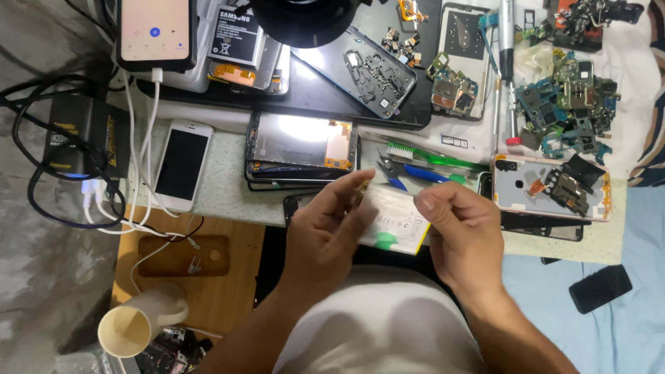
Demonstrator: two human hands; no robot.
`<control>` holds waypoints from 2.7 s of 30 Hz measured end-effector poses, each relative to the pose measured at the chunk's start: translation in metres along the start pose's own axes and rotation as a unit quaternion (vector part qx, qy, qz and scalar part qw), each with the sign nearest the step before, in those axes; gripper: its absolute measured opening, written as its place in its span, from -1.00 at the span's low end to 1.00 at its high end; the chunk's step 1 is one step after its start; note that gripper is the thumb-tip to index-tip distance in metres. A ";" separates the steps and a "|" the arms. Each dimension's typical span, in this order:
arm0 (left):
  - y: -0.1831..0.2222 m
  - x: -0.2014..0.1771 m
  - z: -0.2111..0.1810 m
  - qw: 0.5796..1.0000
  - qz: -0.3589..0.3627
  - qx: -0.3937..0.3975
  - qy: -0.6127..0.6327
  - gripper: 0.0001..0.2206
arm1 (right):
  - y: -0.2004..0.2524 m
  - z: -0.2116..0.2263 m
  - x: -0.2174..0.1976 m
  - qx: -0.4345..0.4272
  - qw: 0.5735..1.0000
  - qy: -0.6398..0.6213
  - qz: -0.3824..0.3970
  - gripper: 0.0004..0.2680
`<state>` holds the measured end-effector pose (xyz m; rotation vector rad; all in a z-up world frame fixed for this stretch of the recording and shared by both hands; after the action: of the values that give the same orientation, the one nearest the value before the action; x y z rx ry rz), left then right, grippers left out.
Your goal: The person disassembles a smartphone, removes the battery, and handles the motherboard and other internal components. They use pliers and a marker to work on the parts, then place the components back into the phone casing.
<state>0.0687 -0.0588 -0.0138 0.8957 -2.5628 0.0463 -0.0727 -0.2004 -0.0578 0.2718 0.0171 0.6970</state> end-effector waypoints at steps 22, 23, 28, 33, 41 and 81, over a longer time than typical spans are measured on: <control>0.004 -0.108 -0.032 0.980 -0.182 0.083 0.013 -0.48 | -0.049 0.031 0.154 0.079 0.974 0.025 0.212 -0.86; 0.005 -0.109 -0.034 0.979 -0.178 0.099 0.020 -0.46 | -0.059 0.034 0.164 0.071 0.976 0.013 0.203 -0.86; 0.008 -0.115 -0.032 0.980 -0.176 0.087 -0.024 -0.51 | -0.099 0.051 0.203 0.015 0.981 -0.041 0.191 -0.87; 0.013 -0.118 -0.033 0.975 -0.199 0.086 -0.056 -0.56 | -0.128 0.062 0.227 -0.028 0.974 -0.123 0.187 -0.79; 0.011 -0.116 -0.038 0.963 -0.222 0.066 -0.141 -0.57 | -0.140 0.073 0.219 -0.103 0.974 0.182 0.091 -0.83; 0.054 0.008 -0.017 0.823 0.089 0.299 -0.475 -0.80 | 0.035 -0.086 0.012 0.207 0.971 -0.051 0.104 -0.72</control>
<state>0.0369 -0.0180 0.0108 1.0591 -3.6794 0.6465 -0.0948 -0.1463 -0.1307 0.7182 0.0356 0.8841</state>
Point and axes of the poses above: each hand's wrist, its own y-axis away from the middle knuckle, its own x-axis out of the palm, z = x × y, the point moved 10 cm from there along -y, towards the middle knuckle, and after that the axes turned 11 degrees about y, right-handed, at the moved point
